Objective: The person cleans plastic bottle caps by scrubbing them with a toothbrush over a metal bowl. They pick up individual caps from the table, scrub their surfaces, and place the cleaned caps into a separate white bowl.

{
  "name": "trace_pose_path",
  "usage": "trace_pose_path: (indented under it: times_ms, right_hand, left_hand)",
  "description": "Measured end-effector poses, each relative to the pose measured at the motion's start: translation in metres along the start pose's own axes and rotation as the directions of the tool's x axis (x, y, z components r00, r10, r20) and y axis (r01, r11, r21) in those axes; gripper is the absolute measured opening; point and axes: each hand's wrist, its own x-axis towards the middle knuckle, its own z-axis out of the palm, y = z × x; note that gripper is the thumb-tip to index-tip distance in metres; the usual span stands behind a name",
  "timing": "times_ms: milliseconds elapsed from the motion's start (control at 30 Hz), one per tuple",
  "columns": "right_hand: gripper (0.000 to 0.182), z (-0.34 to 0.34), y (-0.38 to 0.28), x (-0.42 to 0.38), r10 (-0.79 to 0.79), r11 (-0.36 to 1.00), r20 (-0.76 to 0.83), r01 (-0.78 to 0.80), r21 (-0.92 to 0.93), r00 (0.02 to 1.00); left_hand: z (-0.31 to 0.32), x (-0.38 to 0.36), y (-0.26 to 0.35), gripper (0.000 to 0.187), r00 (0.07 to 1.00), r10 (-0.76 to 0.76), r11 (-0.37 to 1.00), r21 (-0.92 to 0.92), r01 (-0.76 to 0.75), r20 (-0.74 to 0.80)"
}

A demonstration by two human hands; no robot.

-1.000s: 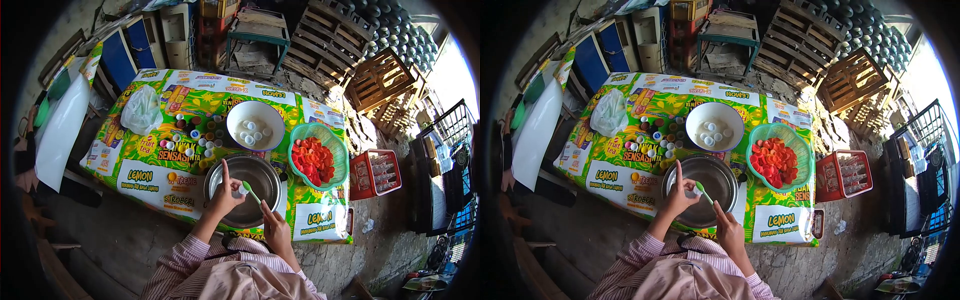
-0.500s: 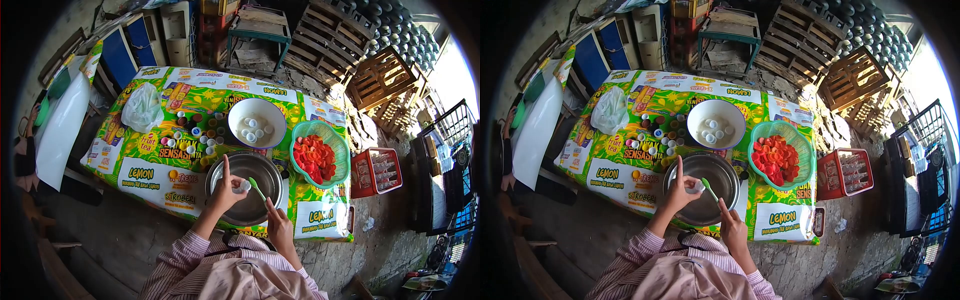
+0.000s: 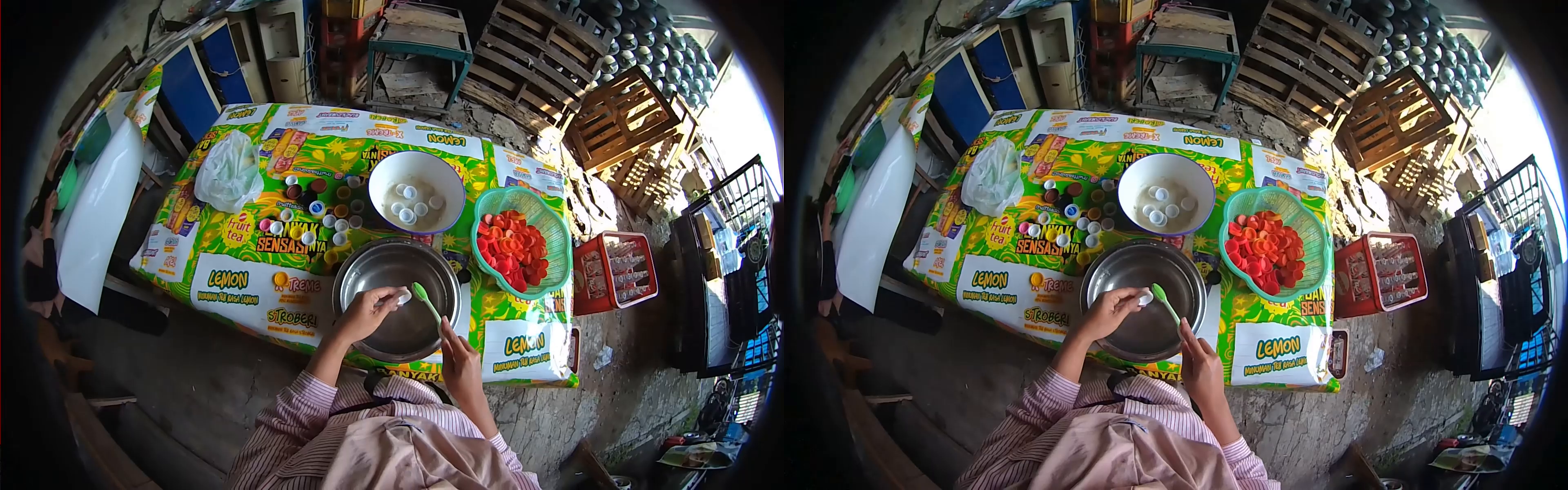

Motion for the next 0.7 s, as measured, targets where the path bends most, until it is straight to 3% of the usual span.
trace_pose_path:
  times_ms: [100, 233, 400, 467, 533, 600, 667, 700]
  right_hand:
    - [0.05, 0.004, -0.002, -0.002, 0.012, 0.995, 0.041, -0.016, 0.097, 0.999]
    - [0.049, 0.004, -0.005, -0.002, 0.049, 0.997, 0.02, -0.05, 0.053, 0.999]
    - [0.051, 0.013, -0.01, -0.007, 0.09, 0.964, 0.118, -0.116, 0.238, 0.989]
    - [0.045, 0.01, -0.012, -0.005, 0.087, 0.966, 0.097, -0.108, 0.237, 0.991]
    - [0.046, 0.005, -0.012, -0.002, 0.218, 0.962, 0.113, -0.233, 0.144, 0.969]
    - [0.046, 0.004, -0.014, -0.005, 0.214, 0.949, 0.084, -0.228, 0.219, 0.973]
    - [0.045, 0.005, -0.02, -0.007, 0.118, 0.976, 0.126, -0.138, 0.165, 0.985]
    - [0.045, 0.01, -0.019, -0.008, 0.123, 0.969, 0.065, -0.134, 0.209, 0.99]
  left_hand:
    - [0.003, -0.001, 0.005, 0.028, 0.999, -0.039, 0.999, -0.022, 0.04, 0.02]
    - [0.009, -0.001, 0.002, 0.026, 0.997, -0.07, 0.988, -0.14, 0.066, -0.022]
    - [0.012, -0.002, 0.0, 0.018, 0.998, -0.02, 0.986, -0.169, 0.009, -0.064]
    - [0.011, -0.001, 0.001, 0.012, 0.994, -0.08, 0.975, -0.214, 0.064, -0.068]
    - [0.012, -0.002, 0.003, 0.013, 0.991, -0.11, 0.967, -0.239, 0.09, -0.07]
    - [0.012, -0.001, 0.002, 0.016, 0.996, -0.041, 0.964, -0.267, 0.02, -0.074]
    - [0.011, 0.0, 0.0, 0.018, 0.996, -0.062, 0.949, -0.314, 0.037, -0.071]
    - [0.011, 0.0, -0.002, 0.02, 0.994, -0.083, 0.931, -0.361, 0.054, -0.067]
